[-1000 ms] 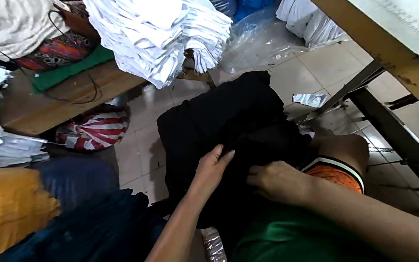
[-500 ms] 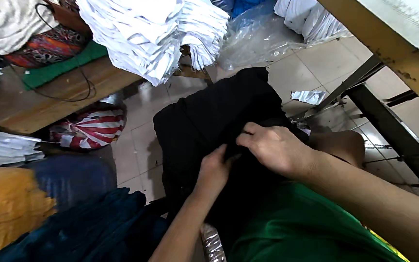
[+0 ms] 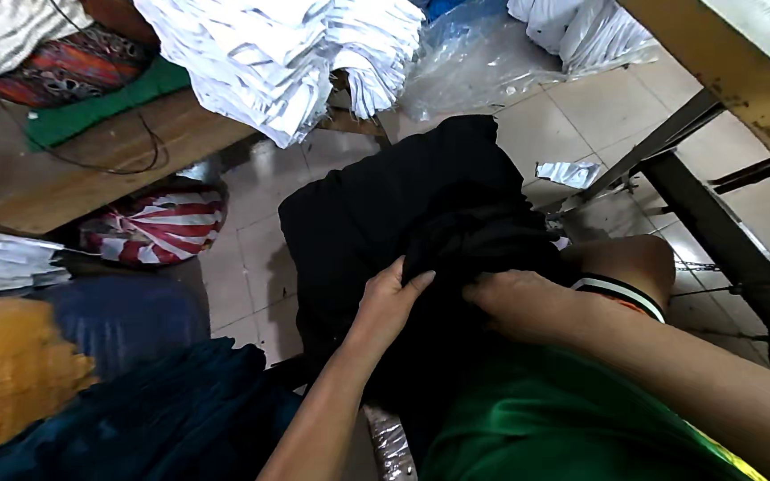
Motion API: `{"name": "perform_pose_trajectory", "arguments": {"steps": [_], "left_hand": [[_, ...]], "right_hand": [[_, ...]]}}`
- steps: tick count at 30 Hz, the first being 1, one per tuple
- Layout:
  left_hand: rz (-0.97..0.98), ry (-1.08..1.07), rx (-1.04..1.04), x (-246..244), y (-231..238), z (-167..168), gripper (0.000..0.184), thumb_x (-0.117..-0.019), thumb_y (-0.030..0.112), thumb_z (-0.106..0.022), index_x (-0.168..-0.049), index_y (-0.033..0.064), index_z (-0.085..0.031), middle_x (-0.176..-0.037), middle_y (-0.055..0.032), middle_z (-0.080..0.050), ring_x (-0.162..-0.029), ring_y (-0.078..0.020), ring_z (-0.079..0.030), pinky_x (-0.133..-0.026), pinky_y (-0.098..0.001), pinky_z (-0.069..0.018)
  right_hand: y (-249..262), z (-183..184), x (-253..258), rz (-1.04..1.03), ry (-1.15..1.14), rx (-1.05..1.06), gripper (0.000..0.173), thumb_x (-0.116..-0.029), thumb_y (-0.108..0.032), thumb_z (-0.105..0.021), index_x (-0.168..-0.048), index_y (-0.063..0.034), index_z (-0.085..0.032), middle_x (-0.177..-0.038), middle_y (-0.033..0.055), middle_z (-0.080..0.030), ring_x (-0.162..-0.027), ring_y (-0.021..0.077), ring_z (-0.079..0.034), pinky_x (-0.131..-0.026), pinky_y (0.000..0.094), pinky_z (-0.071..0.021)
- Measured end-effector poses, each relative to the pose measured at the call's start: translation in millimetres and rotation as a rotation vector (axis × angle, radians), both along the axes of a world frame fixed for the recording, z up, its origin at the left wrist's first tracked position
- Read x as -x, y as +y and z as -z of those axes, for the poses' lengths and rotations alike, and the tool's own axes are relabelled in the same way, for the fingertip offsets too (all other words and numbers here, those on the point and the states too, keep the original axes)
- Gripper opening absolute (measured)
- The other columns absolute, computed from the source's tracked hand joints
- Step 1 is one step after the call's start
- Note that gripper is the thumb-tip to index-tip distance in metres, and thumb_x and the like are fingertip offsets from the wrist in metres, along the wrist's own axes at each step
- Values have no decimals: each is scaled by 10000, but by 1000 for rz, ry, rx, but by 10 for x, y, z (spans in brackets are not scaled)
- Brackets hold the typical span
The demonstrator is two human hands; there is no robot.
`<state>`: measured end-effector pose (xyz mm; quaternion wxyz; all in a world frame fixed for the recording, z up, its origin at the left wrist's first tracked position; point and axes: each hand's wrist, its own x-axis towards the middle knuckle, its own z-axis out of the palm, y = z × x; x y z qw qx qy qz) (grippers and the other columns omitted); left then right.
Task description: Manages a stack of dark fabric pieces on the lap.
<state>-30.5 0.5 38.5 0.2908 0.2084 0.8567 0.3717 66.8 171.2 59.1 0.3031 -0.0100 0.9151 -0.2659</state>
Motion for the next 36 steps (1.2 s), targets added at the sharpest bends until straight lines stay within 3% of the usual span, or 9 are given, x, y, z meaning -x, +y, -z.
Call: {"name": "perform_pose_trajectory", "arguments": {"steps": [5,11,13,17,23,28,31,34,36], "left_hand": [[229,138,232,-79,93,-30,613,-800,283,-879,-1254,-42,-625,-1164,-225,-665,-1112,-381,-640,-972,-593,-494],[56,218,89,-25,64,21,131,-939,121,-732,-990,6,-698,-863,-136,-698,-828,-257,-678,-771,-500,-530],[29,140,112,-25,77,-3,193,-960,174,-716,-1064,14,-698,-945,-136,-712,-915,-247,-682,-846,-497,-529],[18,87,156,-39,108,-22,277,-967,224,-704,-1155,22,-683,-1033,-143,-712,-1003,-259,-670,-902,-510,-507],[201,54,280,-119,117,97,655,-814,329,-868,-1258,-75,-606,-1182,-250,-650,-1132,-388,-631,-991,-584,-488],[81,133,239,-47,155,19,249,-965,189,-716,-1107,-13,-679,-970,-194,-708,-938,-342,-686,-857,-561,-521],[30,25,198,5,142,6,305,-972,215,-701,-1189,3,-665,-1048,-177,-707,-1014,-303,-667,-912,-546,-500],[18,-1,210,22,160,3,342,-969,233,-704,-1222,8,-652,-1084,-181,-702,-1058,-311,-658,-937,-557,-484],[33,10,194,40,101,56,341,-974,247,-697,-1222,17,-652,-1075,-171,-704,-1039,-299,-662,-922,-548,-492]], "right_hand": [[98,-115,195,38,349,103,171,-914,-14,-715,-1084,1,-714,-1029,185,-681,-984,352,-683,-830,517,-563],[-50,118,35,47,932,160,132,-911,-79,-695,-1037,-68,-733,-977,111,-690,-746,234,-704,-565,393,-583],[-49,347,-157,-83,821,133,72,-903,-114,-716,-949,-62,-734,-872,96,-688,-674,237,-689,-537,405,-567],[34,473,-286,-115,279,-51,109,-957,-27,-652,-1020,17,-729,-1018,193,-698,-860,382,-707,-714,540,-577],[152,244,-67,51,772,13,48,-911,-44,-710,-914,-1,-733,-845,154,-668,-682,304,-694,-567,459,-573],[8,328,-60,31,965,101,104,-930,-88,-675,-1009,-55,-733,-982,121,-712,-743,245,-720,-561,397,-587],[-109,458,-193,-189,641,130,160,-923,-190,-724,-1005,-55,-747,-943,112,-717,-760,272,-717,-614,453,-592],[-73,406,-109,-262,-2,-19,275,-1023,-162,-620,-1220,26,-661,-1169,232,-677,-1048,425,-675,-877,583,-529],[-50,342,-98,-259,-18,-41,208,-1014,-101,-609,-1151,30,-695,-1138,229,-682,-1036,424,-677,-869,582,-533]]}}
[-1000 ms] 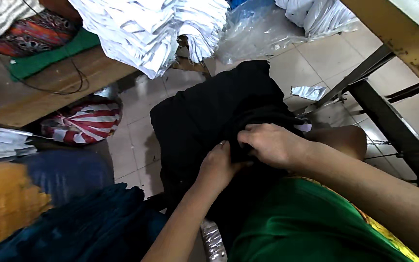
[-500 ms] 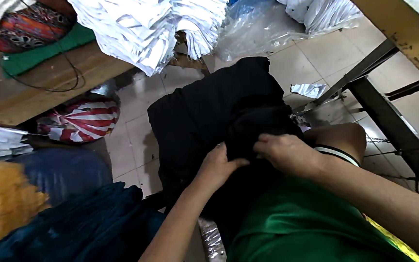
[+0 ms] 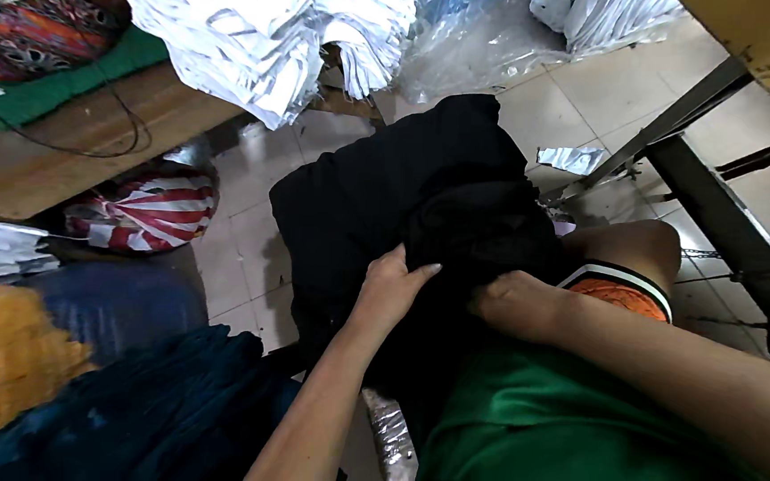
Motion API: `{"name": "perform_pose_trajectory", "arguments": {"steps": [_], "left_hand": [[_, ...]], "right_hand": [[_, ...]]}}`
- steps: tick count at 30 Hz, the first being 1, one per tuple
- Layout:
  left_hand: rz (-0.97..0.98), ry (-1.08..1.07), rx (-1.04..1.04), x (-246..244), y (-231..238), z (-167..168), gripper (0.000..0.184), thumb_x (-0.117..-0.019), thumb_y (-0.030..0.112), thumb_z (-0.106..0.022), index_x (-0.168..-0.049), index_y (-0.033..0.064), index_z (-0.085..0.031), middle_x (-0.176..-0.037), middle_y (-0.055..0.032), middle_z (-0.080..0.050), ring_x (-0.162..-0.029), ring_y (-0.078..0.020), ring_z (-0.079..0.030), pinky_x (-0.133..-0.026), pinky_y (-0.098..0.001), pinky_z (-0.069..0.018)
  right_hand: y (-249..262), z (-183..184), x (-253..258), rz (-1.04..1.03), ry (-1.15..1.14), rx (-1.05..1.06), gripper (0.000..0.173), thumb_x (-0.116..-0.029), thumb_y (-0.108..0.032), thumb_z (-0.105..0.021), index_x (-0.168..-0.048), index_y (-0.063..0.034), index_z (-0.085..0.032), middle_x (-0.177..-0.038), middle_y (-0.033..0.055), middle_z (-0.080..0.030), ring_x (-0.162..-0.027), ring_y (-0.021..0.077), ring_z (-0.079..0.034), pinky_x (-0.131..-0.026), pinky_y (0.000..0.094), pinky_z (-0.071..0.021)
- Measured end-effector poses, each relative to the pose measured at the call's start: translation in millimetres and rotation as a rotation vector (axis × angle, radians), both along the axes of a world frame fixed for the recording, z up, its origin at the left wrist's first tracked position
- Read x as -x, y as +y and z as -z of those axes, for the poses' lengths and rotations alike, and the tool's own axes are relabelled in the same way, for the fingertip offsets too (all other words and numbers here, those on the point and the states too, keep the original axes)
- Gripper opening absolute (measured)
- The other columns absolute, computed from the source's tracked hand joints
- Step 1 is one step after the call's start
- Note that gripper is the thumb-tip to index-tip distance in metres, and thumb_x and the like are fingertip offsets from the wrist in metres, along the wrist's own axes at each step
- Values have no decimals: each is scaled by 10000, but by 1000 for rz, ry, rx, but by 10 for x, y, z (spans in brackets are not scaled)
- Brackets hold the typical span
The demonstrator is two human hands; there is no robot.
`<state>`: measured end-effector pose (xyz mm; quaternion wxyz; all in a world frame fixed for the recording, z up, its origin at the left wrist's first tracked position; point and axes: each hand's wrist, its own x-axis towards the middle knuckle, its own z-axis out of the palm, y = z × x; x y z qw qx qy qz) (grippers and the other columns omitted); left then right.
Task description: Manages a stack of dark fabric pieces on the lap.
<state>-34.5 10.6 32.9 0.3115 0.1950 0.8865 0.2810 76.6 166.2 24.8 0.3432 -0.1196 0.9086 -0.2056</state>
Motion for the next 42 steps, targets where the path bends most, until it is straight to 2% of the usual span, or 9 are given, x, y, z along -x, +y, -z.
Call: {"name": "perform_pose_trajectory", "arguments": {"steps": [7,12,15,18,20,28,33,36,42], "left_hand": [[224,-3,27,-56,-50,2,646,-827,294,-854,-1316,-28,-581,-1181,-214,-665,-1132,-340,-638,-996,-567,-487],[86,115,-18,4,-7,19,272,-951,209,-730,-1091,-19,-678,-927,-179,-702,-901,-308,-685,-833,-542,-527],[1,-14,-37,43,-13,37,307,-973,229,-701,-1187,13,-662,-1049,-167,-707,-1017,-291,-669,-914,-554,-503],[-36,-72,-48,53,0,53,340,-967,238,-707,-1232,33,-653,-1106,-166,-702,-1074,-297,-658,-942,-574,-487],[-15,-65,-52,48,-23,59,335,-968,234,-704,-1235,38,-655,-1106,-158,-708,-1075,-290,-663,-943,-571,-492],[206,-21,100,-61,5,28,679,-820,336,-859,-1318,-22,-566,-1171,-215,-663,-1120,-351,-640,-979,-579,-493],[79,75,76,-25,60,82,317,-959,246,-727,-1093,-33,-659,-929,-203,-689,-910,-358,-676,-830,-581,-513],[1,-32,-14,35,38,150,306,-955,191,-724,-1168,-22,-664,-1037,-208,-701,-1014,-337,-668,-912,-578,-497],[-123,-181,-78,121,2,299,381,-938,218,-742,-1249,21,-642,-1140,-191,-685,-1109,-309,-635,-977,-572,-472]], "right_hand": [[239,-216,202,166,647,164,100,-927,-95,-718,-956,-1,-737,-879,167,-663,-753,329,-695,-620,483,-572],[36,-135,252,207,891,227,66,-936,-45,-658,-964,-26,-715,-949,153,-677,-698,293,-695,-543,437,-568],[-69,26,-11,47,686,255,48,-910,-93,-710,-926,-54,-732,-893,120,-695,-693,288,-694,-559,457,-571],[31,87,-74,-32,86,5,150,-989,-23,-609,-1091,35,-704,-1056,219,-700,-968,412,-693,-831,567,-548],[71,62,-64,-7,17,-62,164,-984,25,-580,-1088,41,-706,-1059,226,-703,-1002,422,-689,-845,575,-543],[251,-220,202,146,710,86,55,-919,-31,-685,-928,-9,-735,-863,161,-670,-714,330,-694,-575,484,-558],[47,-63,215,184,925,161,70,-913,-8,-649,-911,-21,-718,-873,144,-669,-633,286,-676,-499,421,-547],[-74,115,-31,65,677,234,57,-910,-64,-695,-950,-50,-733,-901,128,-690,-687,292,-694,-554,456,-574],[-12,94,29,-34,-171,-157,221,-1032,-83,-567,-1189,31,-675,-1172,241,-670,-1082,435,-659,-879,585,-525]]}}
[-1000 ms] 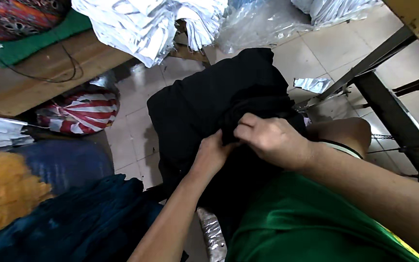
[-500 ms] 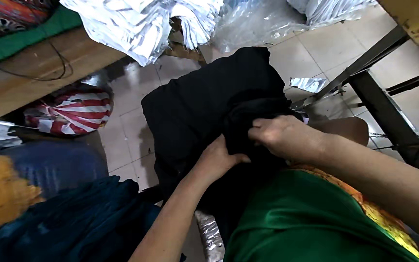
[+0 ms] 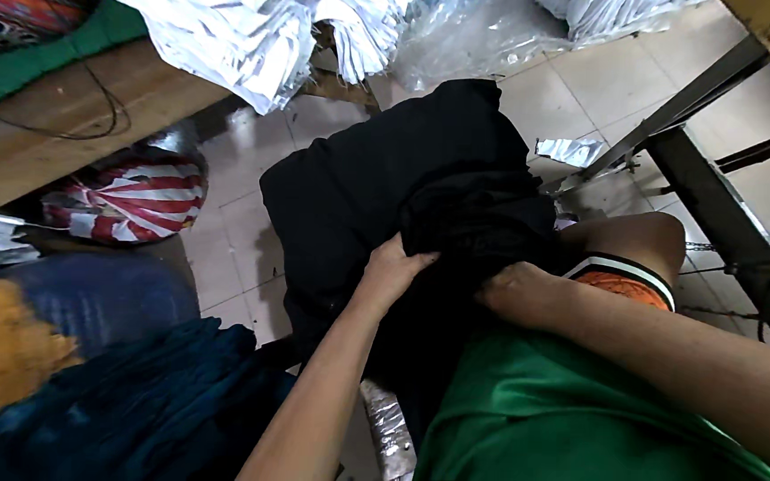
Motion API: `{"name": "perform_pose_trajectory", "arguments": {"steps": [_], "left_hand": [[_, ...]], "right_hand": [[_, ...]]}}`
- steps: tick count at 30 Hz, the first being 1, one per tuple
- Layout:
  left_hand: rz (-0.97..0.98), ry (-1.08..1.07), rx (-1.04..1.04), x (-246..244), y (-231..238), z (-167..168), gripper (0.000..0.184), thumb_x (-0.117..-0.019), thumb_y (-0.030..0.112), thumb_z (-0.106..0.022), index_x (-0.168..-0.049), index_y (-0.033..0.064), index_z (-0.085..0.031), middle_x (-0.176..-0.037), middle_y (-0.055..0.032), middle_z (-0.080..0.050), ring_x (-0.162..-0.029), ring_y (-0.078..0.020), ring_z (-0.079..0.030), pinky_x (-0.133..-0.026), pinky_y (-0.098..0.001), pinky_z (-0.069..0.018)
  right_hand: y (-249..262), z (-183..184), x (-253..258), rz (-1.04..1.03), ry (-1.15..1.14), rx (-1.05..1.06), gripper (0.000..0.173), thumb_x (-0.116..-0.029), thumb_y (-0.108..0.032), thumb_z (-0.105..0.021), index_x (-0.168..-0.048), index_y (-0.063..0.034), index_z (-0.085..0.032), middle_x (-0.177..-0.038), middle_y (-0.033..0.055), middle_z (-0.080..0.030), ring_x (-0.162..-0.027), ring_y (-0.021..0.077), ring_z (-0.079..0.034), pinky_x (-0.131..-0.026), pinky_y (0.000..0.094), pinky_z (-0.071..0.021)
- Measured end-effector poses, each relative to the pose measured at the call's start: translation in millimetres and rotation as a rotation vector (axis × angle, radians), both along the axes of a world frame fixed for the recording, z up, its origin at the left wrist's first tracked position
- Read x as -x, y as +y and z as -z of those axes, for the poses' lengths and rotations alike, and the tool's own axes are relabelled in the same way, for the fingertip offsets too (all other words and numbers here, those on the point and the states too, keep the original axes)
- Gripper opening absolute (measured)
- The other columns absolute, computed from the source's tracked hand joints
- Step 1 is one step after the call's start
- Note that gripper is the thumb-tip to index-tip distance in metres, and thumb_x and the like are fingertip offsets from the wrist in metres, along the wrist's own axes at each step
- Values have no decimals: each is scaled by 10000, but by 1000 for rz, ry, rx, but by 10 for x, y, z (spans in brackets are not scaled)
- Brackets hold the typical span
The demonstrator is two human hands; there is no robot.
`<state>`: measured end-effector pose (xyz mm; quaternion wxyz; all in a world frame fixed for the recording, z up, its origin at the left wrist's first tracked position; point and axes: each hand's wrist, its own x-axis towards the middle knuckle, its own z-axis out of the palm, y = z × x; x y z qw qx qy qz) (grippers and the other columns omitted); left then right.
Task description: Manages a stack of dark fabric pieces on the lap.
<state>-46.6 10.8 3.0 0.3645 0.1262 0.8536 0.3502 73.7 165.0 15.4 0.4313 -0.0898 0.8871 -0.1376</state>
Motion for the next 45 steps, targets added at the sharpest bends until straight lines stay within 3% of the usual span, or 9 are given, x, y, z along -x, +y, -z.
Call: {"name": "perform_pose_trajectory", "arguments": {"steps": [4,11,17,24,29,34,37,42,45], "left_hand": [[48,-24,18,6,10,-65,389,-967,234,-704,-1283,23,-620,-1171,-201,-677,-1128,-318,-628,-978,-571,-467],[320,13,152,-77,16,-224,710,-847,309,-838,-1377,-35,-513,-1211,-236,-642,-1147,-353,-619,-989,-575,-481],[108,17,83,38,14,-72,257,-997,205,-660,-1166,12,-644,-1005,-171,-683,-964,-286,-658,-870,-543,-511],[76,-80,-296,345,-259,807,449,-913,374,-738,-1276,125,-651,-1079,-60,-726,-1000,-143,-700,-862,-437,-590],[134,15,-280,237,-250,673,453,-922,351,-731,-1287,101,-634,-1079,-70,-721,-996,-145,-698,-848,-429,-593],[303,91,215,-80,75,-150,763,-831,343,-851,-1403,-24,-502,-1242,-246,-639,-1183,-387,-612,-1009,-617,-463],[220,178,356,-93,185,-146,609,-904,368,-784,-1293,-56,-584,-1127,-294,-668,-1107,-465,-641,-942,-657,-474],[84,17,179,123,117,-18,418,-907,149,-769,-1275,18,-618,-1157,-223,-671,-1119,-360,-631,-965,-613,-475],[73,-29,0,236,-9,276,486,-884,156,-793,-1312,28,-603,-1191,-188,-674,-1124,-286,-646,-965,-546,-509]], "right_hand": [[27,-236,53,17,-40,-33,214,-1034,-75,-563,-1144,39,-706,-1178,251,-673,-1116,445,-649,-902,599,-517],[287,-301,213,191,775,285,124,-948,-106,-696,-946,2,-754,-880,169,-682,-823,343,-702,-683,509,-569],[77,-125,261,260,1026,368,89,-941,-62,-674,-995,-20,-731,-976,166,-687,-757,313,-712,-600,470,-591],[227,146,-54,14,205,93,208,-987,-103,-655,-1160,8,-691,-1134,207,-680,-980,405,-687,-813,563,-551],[324,-57,-33,79,348,128,93,-937,-56,-701,-1007,-7,-738,-970,196,-707,-896,403,-703,-751,595,-562],[464,-185,291,168,888,282,69,-926,-43,-690,-922,16,-726,-839,179,-667,-785,358,-700,-655,516,-573],[341,-133,370,244,902,261,99,-954,-39,-662,-977,29,-731,-924,200,-672,-815,362,-702,-671,500,-573],[203,128,42,68,990,426,65,-905,-34,-676,-952,-37,-720,-893,145,-685,-658,299,-684,-519,447,-555],[237,233,-65,29,561,290,141,-964,-58,-656,-1077,-14,-728,-1007,171,-720,-844,362,-720,-695,528,-581]]}}
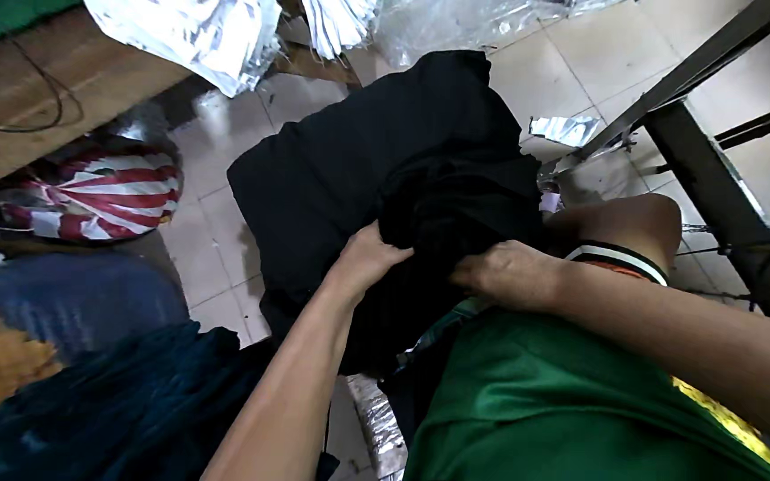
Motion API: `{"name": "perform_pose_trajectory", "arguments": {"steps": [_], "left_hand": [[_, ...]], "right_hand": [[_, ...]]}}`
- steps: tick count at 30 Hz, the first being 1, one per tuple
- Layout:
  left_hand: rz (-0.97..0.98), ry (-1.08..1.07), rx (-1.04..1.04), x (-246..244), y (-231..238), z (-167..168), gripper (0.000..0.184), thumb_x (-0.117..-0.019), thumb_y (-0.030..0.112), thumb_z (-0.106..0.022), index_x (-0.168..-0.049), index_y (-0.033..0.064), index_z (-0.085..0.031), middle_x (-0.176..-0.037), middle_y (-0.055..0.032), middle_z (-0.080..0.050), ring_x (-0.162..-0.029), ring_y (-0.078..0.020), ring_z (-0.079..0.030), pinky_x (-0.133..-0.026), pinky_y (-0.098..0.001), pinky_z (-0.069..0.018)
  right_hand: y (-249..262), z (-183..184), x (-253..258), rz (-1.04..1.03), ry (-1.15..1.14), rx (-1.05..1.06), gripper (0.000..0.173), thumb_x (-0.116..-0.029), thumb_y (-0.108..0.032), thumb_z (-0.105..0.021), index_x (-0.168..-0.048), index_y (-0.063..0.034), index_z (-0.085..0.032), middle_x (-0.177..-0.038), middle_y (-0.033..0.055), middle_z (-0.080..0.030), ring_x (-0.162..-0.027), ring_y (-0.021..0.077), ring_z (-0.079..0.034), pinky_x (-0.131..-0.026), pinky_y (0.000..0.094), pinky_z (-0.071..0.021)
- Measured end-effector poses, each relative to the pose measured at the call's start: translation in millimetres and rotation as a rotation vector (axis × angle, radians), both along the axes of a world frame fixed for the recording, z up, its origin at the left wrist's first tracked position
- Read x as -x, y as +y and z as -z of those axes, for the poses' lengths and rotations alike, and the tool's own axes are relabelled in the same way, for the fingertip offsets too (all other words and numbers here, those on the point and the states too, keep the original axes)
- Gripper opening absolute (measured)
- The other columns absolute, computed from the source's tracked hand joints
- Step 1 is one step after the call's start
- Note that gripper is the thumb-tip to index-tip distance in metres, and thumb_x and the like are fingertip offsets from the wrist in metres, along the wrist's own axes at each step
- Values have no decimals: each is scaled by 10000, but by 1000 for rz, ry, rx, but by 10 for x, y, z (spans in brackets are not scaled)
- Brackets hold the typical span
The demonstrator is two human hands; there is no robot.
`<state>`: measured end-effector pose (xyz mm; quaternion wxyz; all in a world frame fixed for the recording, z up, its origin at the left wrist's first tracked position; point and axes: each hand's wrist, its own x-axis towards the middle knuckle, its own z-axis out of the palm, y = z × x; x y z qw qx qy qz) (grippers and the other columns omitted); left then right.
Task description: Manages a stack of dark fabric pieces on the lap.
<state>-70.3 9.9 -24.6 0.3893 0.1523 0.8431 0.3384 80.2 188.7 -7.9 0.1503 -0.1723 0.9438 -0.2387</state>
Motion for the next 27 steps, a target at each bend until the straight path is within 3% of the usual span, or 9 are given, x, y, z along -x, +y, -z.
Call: {"name": "perform_pose_trajectory", "arguments": {"steps": [4,9,13,14,16,18,20,24,27], "left_hand": [[21,-10,-172,192,-220,610,616,-807,261,-846,-1341,75,-603,-1177,-138,-700,-1096,-233,-684,-903,-518,-577],[45,94,280,-108,93,-402,697,-924,353,-760,-1458,2,-482,-1346,-268,-595,-1293,-414,-545,-1070,-630,-400],[-1,610,273,-449,-96,-777,870,-916,520,-698,-1555,19,-384,-1530,-317,-415,-1392,-529,-413,-1078,-712,-337],[-2,773,149,-552,-137,-822,750,-954,455,-663,-1491,-25,-454,-1486,-321,-458,-1354,-500,-462,-1069,-644,-384],[135,934,-200,-740,-153,-759,346,-995,284,-592,-1083,-37,-686,-1086,-222,-677,-1015,-299,-655,-866,-421,-536],[409,692,-343,-842,-49,-593,235,-958,251,-598,-917,91,-765,-909,-39,-733,-866,-118,-703,-773,-292,-582],[567,322,-148,-760,134,-531,219,-1002,212,-633,-1122,80,-759,-1062,-81,-747,-982,-203,-715,-874,-414,-574],[258,74,-33,-430,362,-459,282,-1049,157,-561,-1284,23,-639,-1209,-147,-691,-1087,-238,-664,-968,-473,-507],[86,-116,-147,-258,343,-416,314,-1055,157,-542,-1345,51,-592,-1231,-69,-674,-1060,-121,-666,-949,-341,-541]], "right_hand": [[16,-55,142,75,-455,-205,251,-1041,-163,-587,-1216,-9,-680,-1179,217,-678,-1090,414,-664,-900,580,-525],[185,-333,142,224,-26,23,158,-990,-110,-651,-1068,-8,-741,-1005,211,-701,-922,412,-703,-761,596,-560],[206,-353,353,252,304,120,129,-966,-97,-660,-993,6,-732,-905,182,-680,-828,356,-704,-681,516,-570],[176,-363,414,249,317,122,134,-968,-98,-655,-992,9,-732,-906,183,-677,-831,354,-702,-680,506,-570],[148,-422,522,239,248,94,161,-993,-106,-626,-1023,15,-728,-945,195,-670,-886,365,-693,-731,507,-560],[149,-510,612,214,131,52,197,-1019,-122,-599,-1087,12,-726,-1025,203,-676,-991,370,-677,-831,513,-540],[142,-570,683,185,88,19,212,-1029,-133,-586,-1116,4,-722,-1067,203,-679,-1044,369,-667,-880,512,-526],[159,-570,703,225,96,44,202,-1026,-101,-579,-1134,9,-710,-1093,200,-667,-1041,355,-666,-882,489,-532],[181,-371,574,329,337,194,195,-999,-56,-600,-1154,2,-702,-1159,205,-651,-977,323,-698,-819,446,-589]]}}
